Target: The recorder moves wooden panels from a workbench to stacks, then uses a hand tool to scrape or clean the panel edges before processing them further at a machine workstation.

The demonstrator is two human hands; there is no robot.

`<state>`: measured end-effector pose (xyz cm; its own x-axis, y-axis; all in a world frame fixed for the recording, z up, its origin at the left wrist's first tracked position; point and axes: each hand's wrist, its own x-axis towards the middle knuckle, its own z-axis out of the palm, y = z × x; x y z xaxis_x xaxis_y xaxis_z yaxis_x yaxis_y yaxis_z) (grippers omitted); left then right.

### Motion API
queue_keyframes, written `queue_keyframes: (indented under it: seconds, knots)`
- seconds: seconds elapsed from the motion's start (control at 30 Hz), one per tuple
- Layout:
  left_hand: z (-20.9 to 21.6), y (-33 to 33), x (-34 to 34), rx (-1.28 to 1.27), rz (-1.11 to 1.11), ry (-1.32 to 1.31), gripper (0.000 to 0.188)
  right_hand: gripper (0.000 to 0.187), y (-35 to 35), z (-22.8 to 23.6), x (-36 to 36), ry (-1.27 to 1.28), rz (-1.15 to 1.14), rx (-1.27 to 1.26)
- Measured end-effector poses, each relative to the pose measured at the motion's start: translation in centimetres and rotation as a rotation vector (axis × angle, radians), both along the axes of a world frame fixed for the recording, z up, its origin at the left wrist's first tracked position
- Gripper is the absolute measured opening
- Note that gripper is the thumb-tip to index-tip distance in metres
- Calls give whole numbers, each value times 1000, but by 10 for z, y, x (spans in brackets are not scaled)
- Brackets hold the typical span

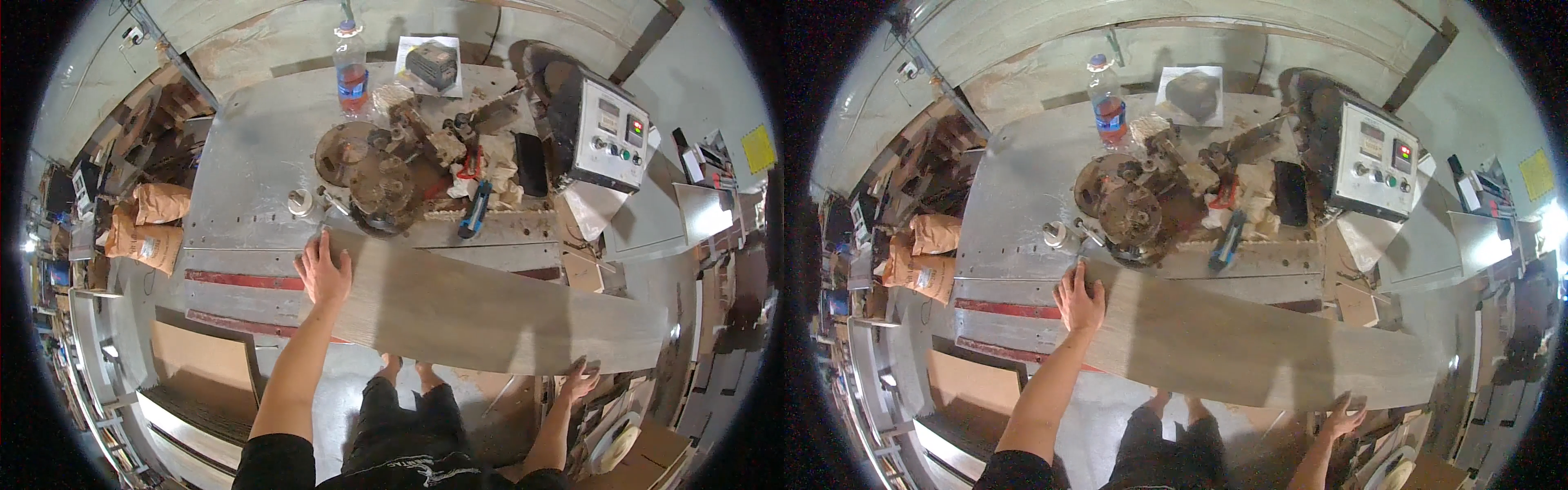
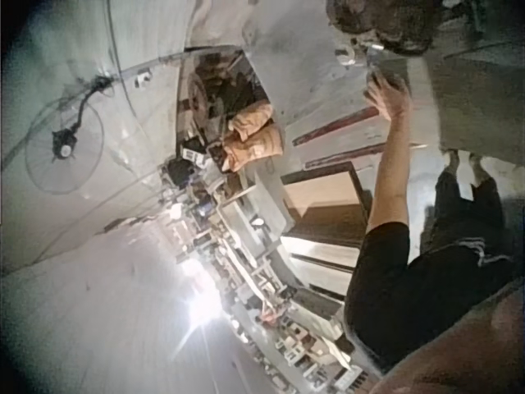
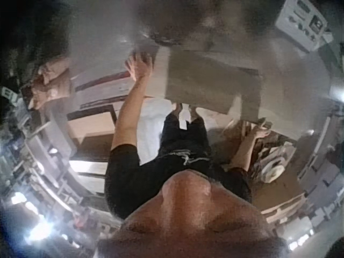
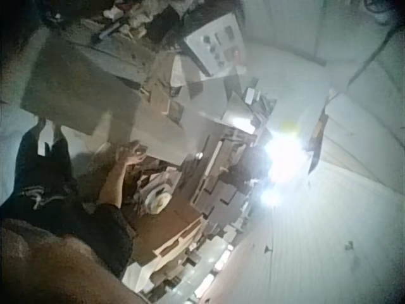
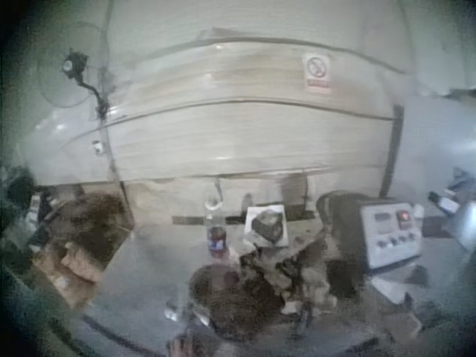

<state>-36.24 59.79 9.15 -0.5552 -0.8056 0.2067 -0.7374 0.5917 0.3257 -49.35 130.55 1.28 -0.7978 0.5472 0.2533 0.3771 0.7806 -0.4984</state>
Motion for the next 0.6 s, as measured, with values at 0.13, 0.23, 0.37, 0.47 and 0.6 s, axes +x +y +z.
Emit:
queue_keyframes:
  seconds: [0.13,0.23,0.37,0.47,0.6]
  knots:
    - [11,-7,27,31,5,-99,71,53,-1,-4,-25,109,-341,-1120]
    - [3,3,-1,134,-82,-104,73,61,96,-6,-51,243,-97,-1247]
    - [18,-6,34,45,6,-167,75,91,-15,12,-58,170,-171,-1167]
    - [27,11,34,20,19,-173,75,98,-14,-14,-59,275,-225,-1096]
    - [-4,31,-6,115,-150,-103,76,83,193,-62,-67,136,257,-1124]
